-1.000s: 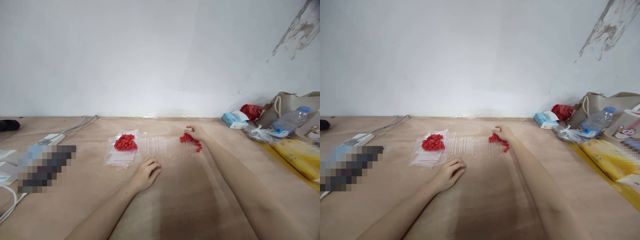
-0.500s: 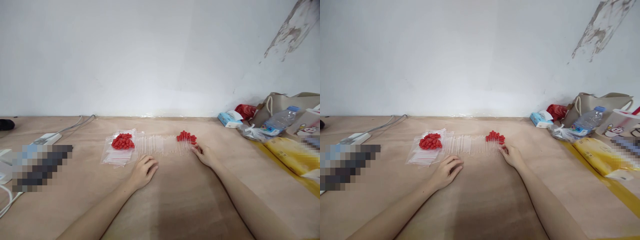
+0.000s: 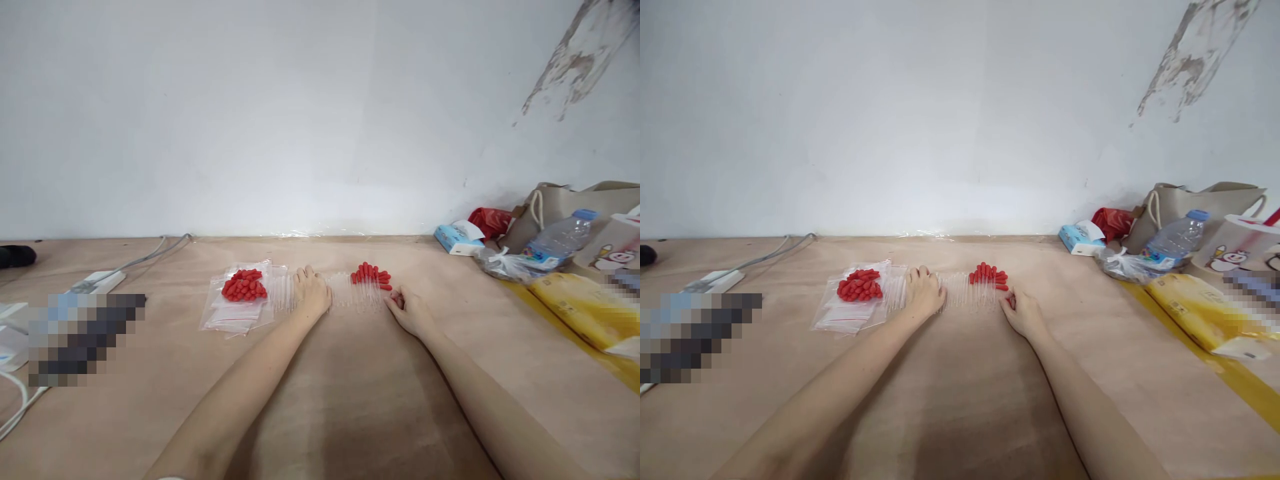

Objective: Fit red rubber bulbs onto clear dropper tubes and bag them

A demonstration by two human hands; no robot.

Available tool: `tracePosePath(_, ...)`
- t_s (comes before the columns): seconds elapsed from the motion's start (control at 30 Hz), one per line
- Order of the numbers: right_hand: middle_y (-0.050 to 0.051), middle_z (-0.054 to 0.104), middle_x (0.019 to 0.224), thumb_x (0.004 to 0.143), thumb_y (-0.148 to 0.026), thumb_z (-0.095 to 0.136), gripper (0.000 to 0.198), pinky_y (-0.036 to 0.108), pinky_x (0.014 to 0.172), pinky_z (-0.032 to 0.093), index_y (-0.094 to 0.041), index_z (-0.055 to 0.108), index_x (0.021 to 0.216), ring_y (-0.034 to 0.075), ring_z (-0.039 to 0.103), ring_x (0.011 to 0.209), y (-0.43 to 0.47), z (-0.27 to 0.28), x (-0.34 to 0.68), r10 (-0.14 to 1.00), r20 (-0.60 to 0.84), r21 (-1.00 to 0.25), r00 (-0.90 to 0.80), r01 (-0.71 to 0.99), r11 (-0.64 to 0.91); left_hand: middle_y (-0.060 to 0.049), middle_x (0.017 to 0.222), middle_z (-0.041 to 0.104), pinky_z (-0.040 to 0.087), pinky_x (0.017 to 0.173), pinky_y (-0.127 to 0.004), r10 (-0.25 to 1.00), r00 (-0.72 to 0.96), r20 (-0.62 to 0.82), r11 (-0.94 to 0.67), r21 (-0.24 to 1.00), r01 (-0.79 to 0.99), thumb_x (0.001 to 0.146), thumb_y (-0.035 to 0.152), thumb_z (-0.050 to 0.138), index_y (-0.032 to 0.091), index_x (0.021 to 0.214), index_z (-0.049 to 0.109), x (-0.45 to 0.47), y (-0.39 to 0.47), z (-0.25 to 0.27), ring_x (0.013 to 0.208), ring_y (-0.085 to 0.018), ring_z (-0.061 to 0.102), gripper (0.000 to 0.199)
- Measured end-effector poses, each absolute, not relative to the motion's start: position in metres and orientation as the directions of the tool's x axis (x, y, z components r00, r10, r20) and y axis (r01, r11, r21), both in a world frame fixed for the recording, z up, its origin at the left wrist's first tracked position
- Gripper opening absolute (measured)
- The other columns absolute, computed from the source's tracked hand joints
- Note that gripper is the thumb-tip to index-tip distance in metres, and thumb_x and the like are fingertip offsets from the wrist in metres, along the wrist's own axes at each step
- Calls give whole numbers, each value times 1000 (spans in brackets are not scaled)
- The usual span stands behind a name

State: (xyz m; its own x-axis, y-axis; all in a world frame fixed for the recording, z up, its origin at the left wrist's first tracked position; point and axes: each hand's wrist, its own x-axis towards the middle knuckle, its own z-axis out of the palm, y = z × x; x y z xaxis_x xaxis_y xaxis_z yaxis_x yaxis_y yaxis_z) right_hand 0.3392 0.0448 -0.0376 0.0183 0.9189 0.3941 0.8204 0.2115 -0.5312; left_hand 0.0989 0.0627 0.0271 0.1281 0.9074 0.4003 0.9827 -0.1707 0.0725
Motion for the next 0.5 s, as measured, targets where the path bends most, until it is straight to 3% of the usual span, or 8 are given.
tracePosePath(0.33,-4,47,53,77,-41,45,32,25,51,35,-15,51,95,14,47,48,43,-35,337,912,409,-545,22,808,225,-22,92,50,32,76,-43,947,-28,321,-18,138,990,69,20,55,3,76,62,119,77,27,93,-35,42,20)
tracePosePath(0.5,0,50,56,78,-42,45,29,26,53,37,-16,60,77,14,47,51,44,-36,340,891,453,-528,-2,805,270,-20,95,50,35,75,-41,934,61,351,-140,204,969,79,20,45,5,80,59,112,64,37,94,-32,43,20)
